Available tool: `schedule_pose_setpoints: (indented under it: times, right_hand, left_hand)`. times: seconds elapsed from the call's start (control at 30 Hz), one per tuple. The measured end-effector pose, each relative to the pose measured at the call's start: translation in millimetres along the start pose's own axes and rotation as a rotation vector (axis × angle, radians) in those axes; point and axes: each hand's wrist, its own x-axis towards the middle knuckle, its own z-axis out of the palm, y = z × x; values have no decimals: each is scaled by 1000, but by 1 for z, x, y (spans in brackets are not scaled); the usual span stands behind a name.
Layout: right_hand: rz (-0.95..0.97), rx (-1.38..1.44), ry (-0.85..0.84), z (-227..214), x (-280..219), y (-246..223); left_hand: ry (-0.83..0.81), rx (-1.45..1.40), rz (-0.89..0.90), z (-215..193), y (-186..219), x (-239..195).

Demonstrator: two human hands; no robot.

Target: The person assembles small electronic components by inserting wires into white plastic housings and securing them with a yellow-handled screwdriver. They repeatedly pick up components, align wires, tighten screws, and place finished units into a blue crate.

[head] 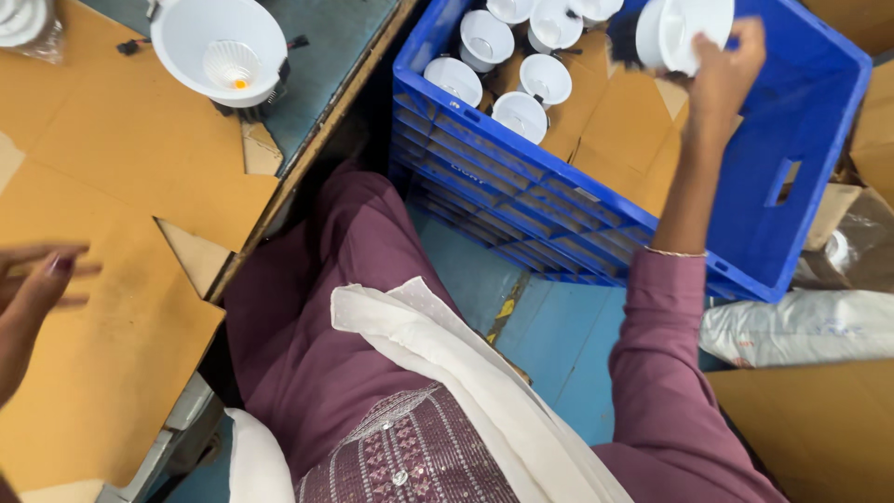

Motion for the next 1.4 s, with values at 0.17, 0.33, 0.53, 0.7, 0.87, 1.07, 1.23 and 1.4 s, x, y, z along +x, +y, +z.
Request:
schedule_pose_setpoints:
  times: [0.17,0.33,0.53,0.7,0.87,1.07,1.23,1.4]
  right_hand:
    - [408,-313,-79,-62,-32,90]
    - [785,-1,-138,-61,-25,148]
    - [805,335,94,-15,31,166]
    - [858,399,145,34,43,173]
    - [965,444,-24,42,46,172]
    - [575,-561,-240,32,44,148]
    - [94,-699,-404,76,31,67]
    - [-72,-185,-822,195,-12,-37]
  left_hand:
    - [-77,41,123,33,34,68]
    - [-31,213,389,50,77,131]
    - [48,153,486,69,112,154]
    - [12,-145,299,78,133,173]
    - [-37,-85,229,90,144,198]
    - [-129,173,103,104,124,239]
    - [-7,86,142,117,98,244]
    - [464,324,811,137,93,209]
